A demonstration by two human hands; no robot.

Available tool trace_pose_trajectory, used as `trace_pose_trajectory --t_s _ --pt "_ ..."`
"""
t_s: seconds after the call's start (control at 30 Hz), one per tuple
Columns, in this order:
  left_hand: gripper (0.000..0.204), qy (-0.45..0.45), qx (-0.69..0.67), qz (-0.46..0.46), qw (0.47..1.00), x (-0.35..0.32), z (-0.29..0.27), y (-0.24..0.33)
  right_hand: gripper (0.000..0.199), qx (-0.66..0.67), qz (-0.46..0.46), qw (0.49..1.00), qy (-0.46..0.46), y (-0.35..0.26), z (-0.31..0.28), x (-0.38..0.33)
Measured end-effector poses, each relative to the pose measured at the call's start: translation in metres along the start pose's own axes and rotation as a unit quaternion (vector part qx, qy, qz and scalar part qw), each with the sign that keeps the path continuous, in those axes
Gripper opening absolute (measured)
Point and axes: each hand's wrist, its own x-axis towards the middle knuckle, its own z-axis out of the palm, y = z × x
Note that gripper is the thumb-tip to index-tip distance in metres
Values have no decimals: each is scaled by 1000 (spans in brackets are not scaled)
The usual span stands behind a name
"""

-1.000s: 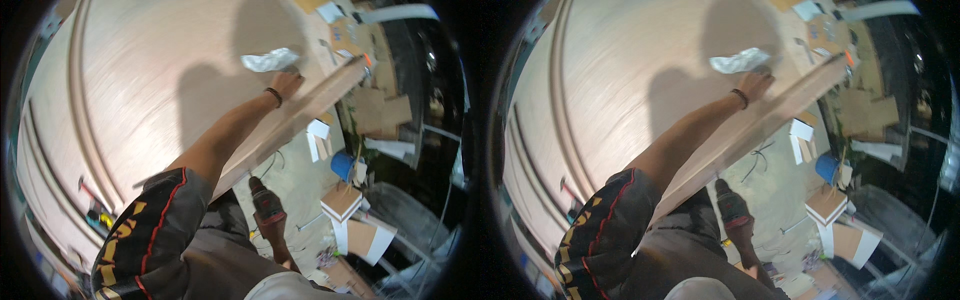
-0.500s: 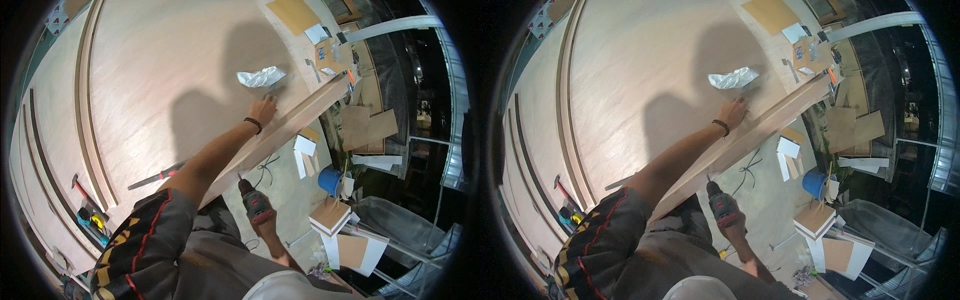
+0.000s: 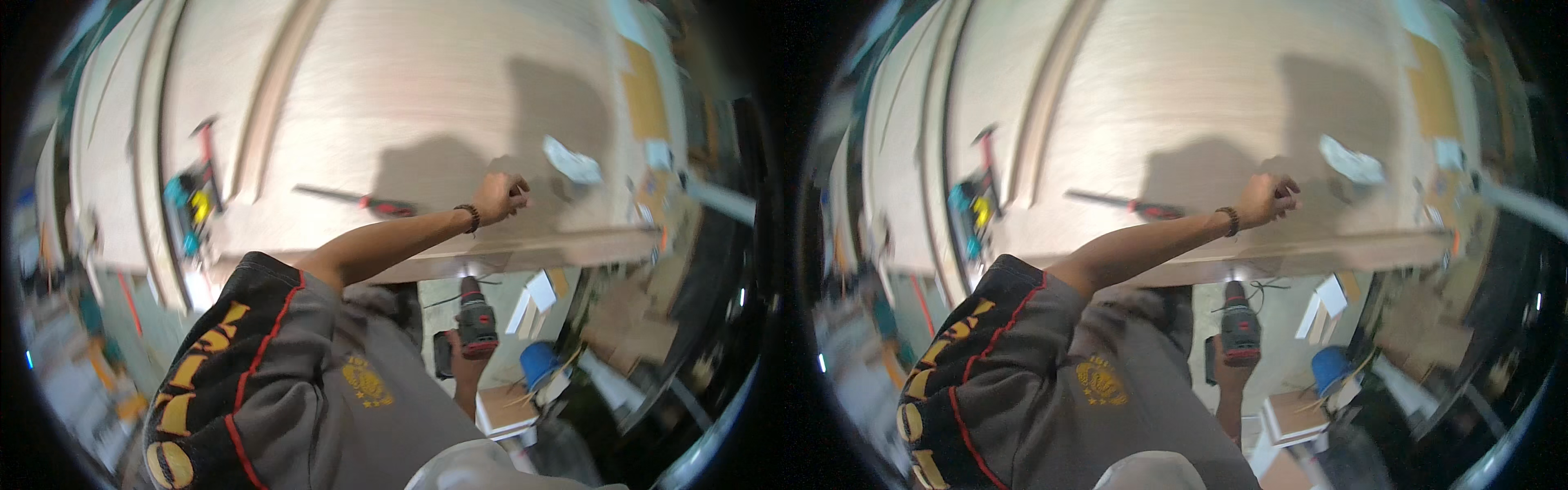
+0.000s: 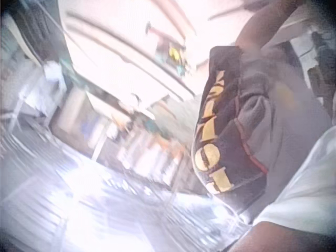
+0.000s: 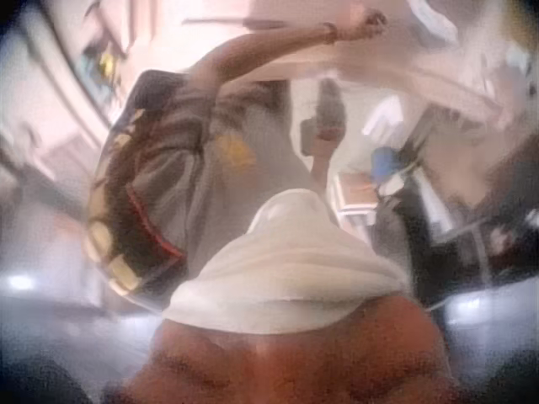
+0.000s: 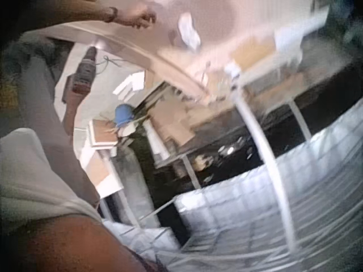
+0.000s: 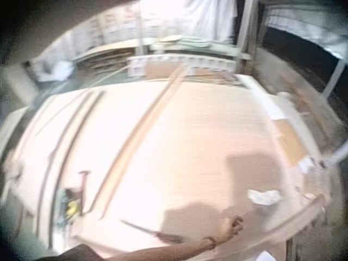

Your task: The person uses a power sander on a large wooden panel, then uses a drill to drive screws into wooden support beams to assemble a structure.

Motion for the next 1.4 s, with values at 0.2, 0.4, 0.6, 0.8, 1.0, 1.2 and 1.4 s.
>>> trace_pose_trajectory --t_s 0.2,0.4,0.6,0.8,1.0,1.2,1.4 --pt "17 218 -421 -58 879 -229 -158 -52 69 -59 -170 964 -196 -99 8 20" --pt "23 412 -519 -44 748 -379 -188 -89 75 -174 -329 839 -397 -236 95 9" --pt "19 462 -647 -52 604 -438 -197 -112 77 -224 -391 754 -478 -295 185 -45" --pt "23 430 -743 6 513 -482 -217 -128 78 -272 -365 742 -492 -319 235 -89" --pt "27 407 -767 -16 496 -509 -238 -131 78 -297 -320 760 -481 -335 264 -128" --pt "27 423 -817 -16 391 -527 -255 -122 79 -319 -337 754 -465 -341 280 -151" --pt "23 373 -849 25 372 -531 -253 -134 77 -382 -343 734 -445 -351 289 -163"
